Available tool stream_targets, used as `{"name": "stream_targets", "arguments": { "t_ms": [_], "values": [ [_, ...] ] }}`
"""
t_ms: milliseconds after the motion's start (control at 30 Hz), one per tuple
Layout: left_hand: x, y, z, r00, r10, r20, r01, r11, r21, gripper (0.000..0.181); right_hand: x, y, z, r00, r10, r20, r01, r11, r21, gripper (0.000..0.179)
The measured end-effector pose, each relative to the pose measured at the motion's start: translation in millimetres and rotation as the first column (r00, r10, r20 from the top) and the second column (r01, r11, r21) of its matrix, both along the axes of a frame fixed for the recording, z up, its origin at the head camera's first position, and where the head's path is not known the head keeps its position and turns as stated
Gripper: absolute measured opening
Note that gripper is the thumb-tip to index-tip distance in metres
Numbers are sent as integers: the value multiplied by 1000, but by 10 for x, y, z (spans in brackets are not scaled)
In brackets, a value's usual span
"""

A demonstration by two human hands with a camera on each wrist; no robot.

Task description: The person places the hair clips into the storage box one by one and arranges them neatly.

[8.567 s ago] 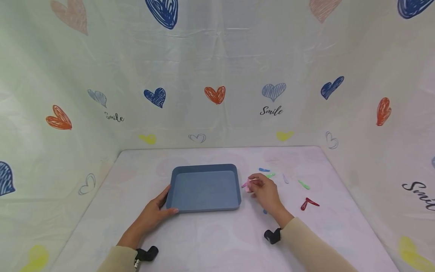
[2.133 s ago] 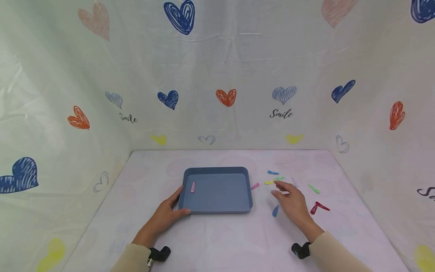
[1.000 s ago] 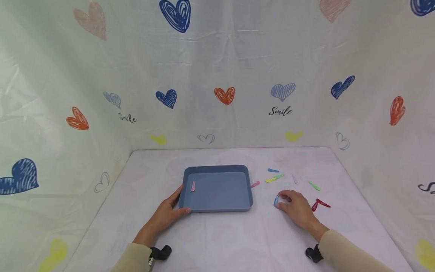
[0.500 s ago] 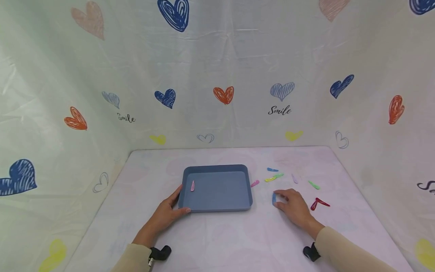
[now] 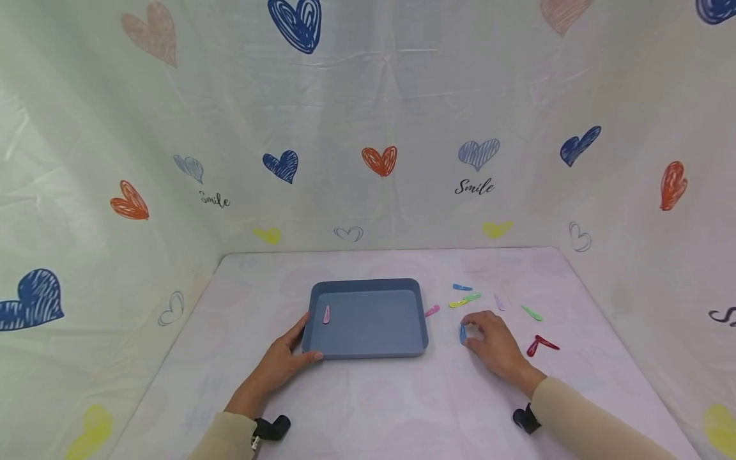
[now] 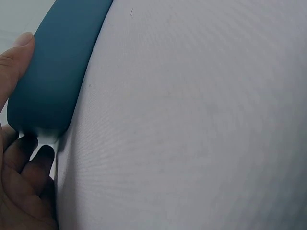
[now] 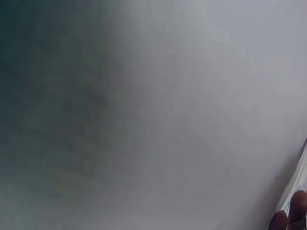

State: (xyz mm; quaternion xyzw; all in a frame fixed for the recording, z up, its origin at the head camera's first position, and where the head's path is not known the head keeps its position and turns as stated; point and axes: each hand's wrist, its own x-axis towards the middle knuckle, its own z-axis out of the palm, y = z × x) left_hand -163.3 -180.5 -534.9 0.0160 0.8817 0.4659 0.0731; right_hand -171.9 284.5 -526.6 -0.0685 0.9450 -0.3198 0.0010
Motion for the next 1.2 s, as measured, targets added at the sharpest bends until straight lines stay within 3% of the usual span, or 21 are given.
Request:
{"name": "stream_targets", "arguments": {
  "t_ms": [433, 967, 1200],
  "values": [
    [3, -17, -7, 1000, -5, -9, 5, 1000, 1, 102, -80, -40, 24, 999, -44, 23, 45, 998, -33, 24],
    [-9, -15, -18, 1000, 1, -4, -1, 1000, 9, 103, -195, -120, 248, 990, -112, -91, 99, 986, -133, 30],
    [-6, -9, -10, 1000, -1, -2, 1, 1000, 14, 102, -266, -230, 283, 987, -126, -102, 95, 959, -265, 31]
  ]
}}
